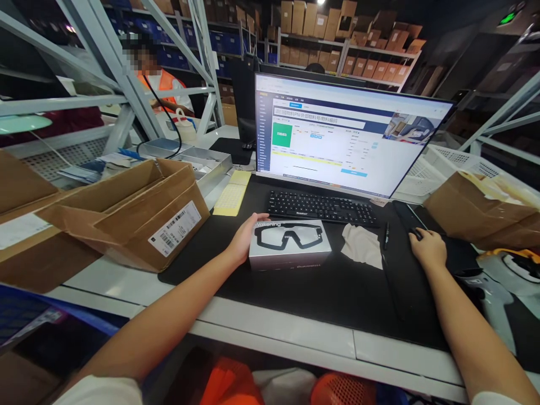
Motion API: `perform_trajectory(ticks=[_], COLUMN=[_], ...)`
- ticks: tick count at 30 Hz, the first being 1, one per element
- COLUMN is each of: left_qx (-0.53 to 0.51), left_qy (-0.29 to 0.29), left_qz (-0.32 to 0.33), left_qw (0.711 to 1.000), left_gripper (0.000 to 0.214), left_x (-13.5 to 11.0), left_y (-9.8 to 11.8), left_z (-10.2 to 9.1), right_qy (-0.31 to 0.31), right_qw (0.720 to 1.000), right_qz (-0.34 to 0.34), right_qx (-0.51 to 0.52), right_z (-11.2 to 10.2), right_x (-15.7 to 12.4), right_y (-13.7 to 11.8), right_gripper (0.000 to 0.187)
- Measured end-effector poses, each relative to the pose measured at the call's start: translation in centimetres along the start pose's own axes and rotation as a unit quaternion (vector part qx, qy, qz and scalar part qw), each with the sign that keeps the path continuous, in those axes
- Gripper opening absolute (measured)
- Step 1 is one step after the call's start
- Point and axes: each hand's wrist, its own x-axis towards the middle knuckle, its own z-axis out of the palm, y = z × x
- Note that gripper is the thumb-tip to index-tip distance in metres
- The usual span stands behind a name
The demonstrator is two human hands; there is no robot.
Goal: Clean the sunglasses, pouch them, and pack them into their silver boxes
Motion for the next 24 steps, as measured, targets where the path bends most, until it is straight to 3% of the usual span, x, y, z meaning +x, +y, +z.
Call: perform_trajectory(ticks=[8,17,24], left_qx=[0.001,0.004,0.006], left_qy=[-0.001,-0.005,0.000], left_qz=[0.005,0.005,-0.005], left_qw=[1.000,1.000,1.000], left_gripper=[0.054,0.056,0.060], left_x=[0.04,0.15,0.03], left_y=[-0.04,-0.16,0.06], left_z=[-0.07,-0.34,-0.13], right_qy=[-0.014,-0.021,0.001], right_qw=[1.000,0.999,1.000], right_qz=[0.020,-0.025,-0.002], right_qx=[-0.006,0.001,-0.002], right_z=[-0.58,-0.29,0.20], right_x=[-0.21,0.17,0.10], right_y=[-0.20,0.00,0.08], right_gripper=[0.057,0.053,0.052])
